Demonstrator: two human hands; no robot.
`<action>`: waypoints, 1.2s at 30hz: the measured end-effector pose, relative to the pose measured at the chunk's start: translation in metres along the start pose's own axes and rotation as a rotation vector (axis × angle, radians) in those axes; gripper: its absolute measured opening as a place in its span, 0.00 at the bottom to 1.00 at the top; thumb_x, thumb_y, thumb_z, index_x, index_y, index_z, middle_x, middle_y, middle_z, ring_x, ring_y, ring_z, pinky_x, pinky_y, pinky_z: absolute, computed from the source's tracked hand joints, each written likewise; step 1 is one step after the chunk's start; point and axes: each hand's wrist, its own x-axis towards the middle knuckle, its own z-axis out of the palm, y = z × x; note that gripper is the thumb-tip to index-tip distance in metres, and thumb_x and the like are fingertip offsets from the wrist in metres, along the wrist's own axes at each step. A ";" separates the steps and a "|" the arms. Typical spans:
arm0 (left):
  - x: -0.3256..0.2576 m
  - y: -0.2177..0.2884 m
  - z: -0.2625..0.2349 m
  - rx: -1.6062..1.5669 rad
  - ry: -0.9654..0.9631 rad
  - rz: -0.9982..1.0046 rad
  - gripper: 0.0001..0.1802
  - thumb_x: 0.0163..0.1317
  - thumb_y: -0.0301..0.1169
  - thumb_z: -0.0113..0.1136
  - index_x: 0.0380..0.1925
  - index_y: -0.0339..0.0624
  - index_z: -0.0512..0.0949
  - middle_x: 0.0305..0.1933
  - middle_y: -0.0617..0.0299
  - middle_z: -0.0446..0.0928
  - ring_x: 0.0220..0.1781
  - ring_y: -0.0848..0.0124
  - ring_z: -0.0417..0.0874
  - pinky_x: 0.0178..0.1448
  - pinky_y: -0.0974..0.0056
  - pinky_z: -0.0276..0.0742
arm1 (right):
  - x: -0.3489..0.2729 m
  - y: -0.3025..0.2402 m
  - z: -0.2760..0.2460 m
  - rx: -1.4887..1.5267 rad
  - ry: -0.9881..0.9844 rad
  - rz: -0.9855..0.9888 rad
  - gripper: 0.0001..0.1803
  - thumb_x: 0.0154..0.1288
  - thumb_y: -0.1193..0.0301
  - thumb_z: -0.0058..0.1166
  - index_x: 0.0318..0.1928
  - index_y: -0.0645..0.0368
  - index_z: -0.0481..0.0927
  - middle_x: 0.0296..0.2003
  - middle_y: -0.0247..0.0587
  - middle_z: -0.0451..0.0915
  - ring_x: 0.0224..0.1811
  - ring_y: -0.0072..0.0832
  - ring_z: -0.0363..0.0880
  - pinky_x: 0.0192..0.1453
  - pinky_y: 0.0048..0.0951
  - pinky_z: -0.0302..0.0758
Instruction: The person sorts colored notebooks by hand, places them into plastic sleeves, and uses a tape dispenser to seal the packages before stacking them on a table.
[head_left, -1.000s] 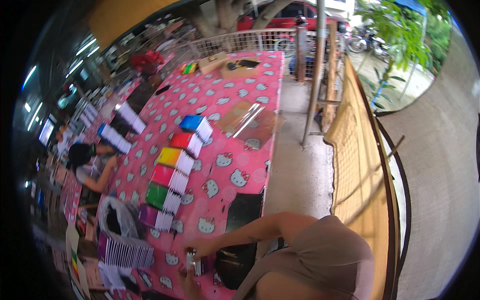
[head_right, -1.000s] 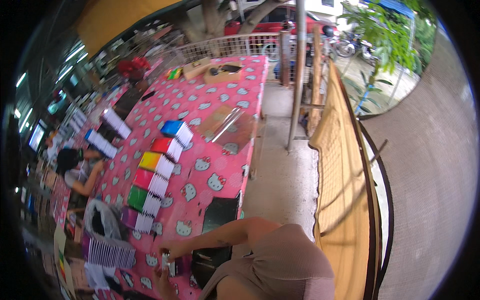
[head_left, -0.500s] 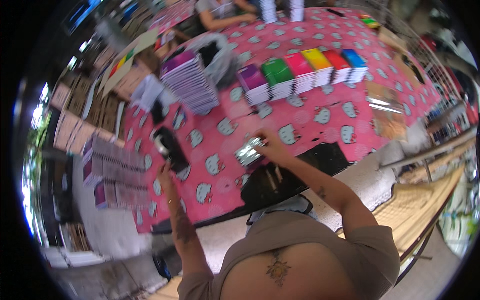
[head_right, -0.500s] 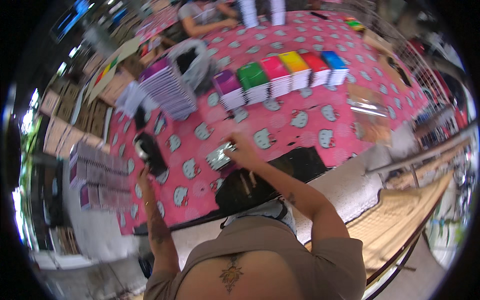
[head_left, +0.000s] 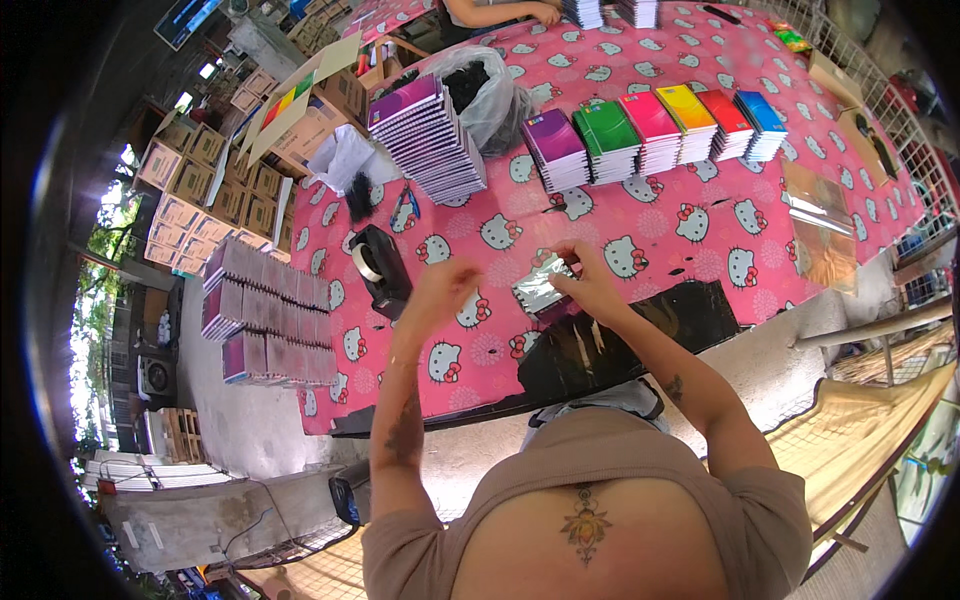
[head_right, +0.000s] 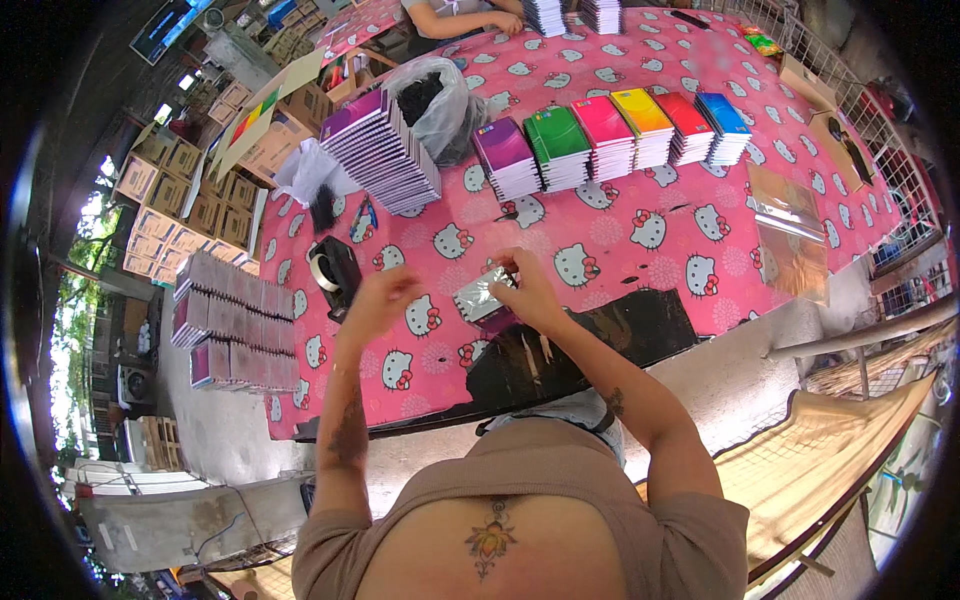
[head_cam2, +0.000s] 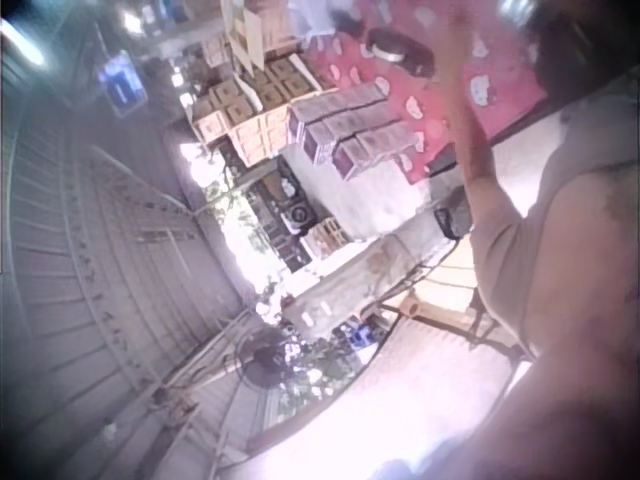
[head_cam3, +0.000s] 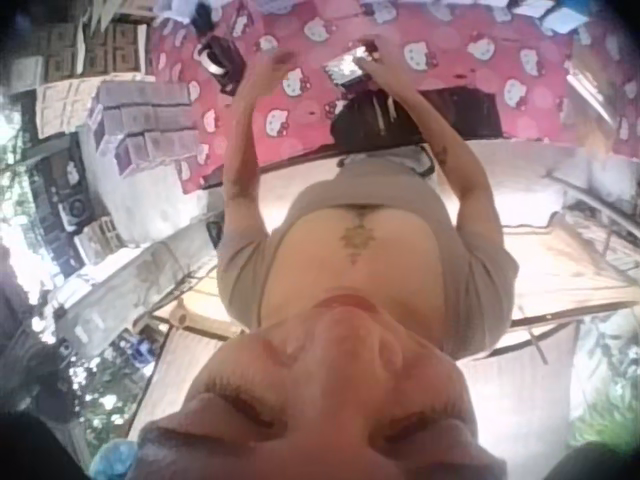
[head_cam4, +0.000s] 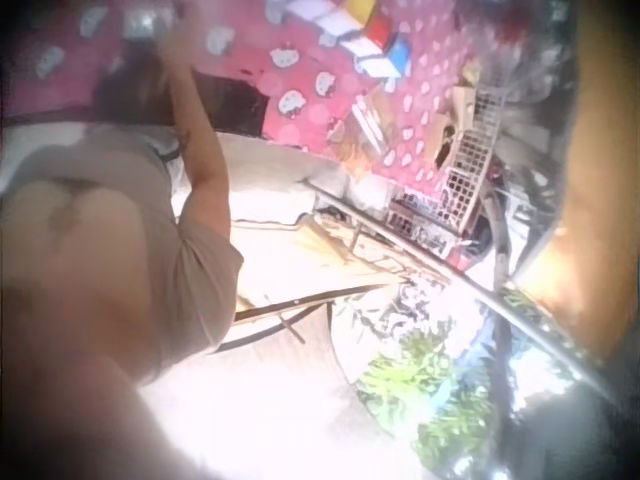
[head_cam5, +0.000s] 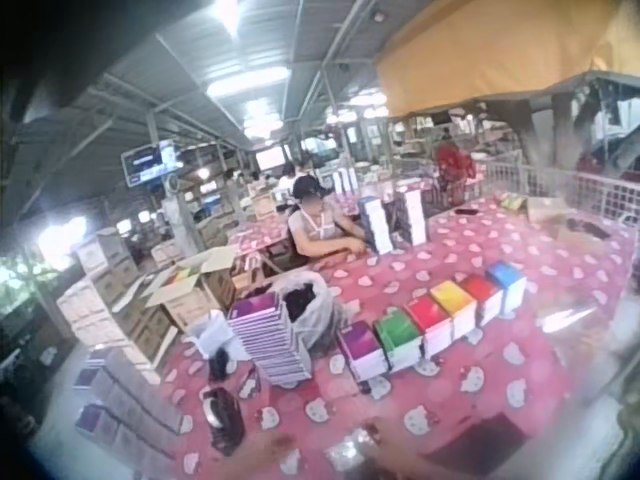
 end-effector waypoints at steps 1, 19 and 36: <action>0.021 0.022 0.010 0.110 -0.159 0.098 0.13 0.60 0.33 0.69 0.39 0.37 0.80 0.32 0.55 0.83 0.33 0.67 0.84 0.38 0.61 0.78 | 0.002 -0.001 -0.002 -0.002 -0.008 0.007 0.28 0.56 0.75 0.62 0.59 0.58 0.71 0.49 0.40 0.71 0.53 0.30 0.70 0.58 0.34 0.70; -0.050 -0.009 0.134 -0.802 0.260 -0.201 0.35 0.62 0.42 0.70 0.63 0.36 0.70 0.60 0.54 0.75 0.65 0.62 0.74 0.66 0.57 0.71 | -0.009 0.034 0.000 0.580 -0.197 0.262 0.36 0.76 0.42 0.38 0.72 0.53 0.65 0.60 0.38 0.76 0.63 0.29 0.75 0.61 0.34 0.74; -0.240 -0.060 -0.255 0.138 1.733 -0.680 0.45 0.57 0.63 0.66 0.51 0.26 0.77 0.33 0.47 0.83 0.34 0.65 0.85 0.38 0.62 0.80 | -0.057 0.097 0.039 -0.019 -0.159 0.123 0.15 0.72 0.69 0.56 0.54 0.62 0.78 0.50 0.40 0.77 0.52 0.28 0.78 0.58 0.31 0.74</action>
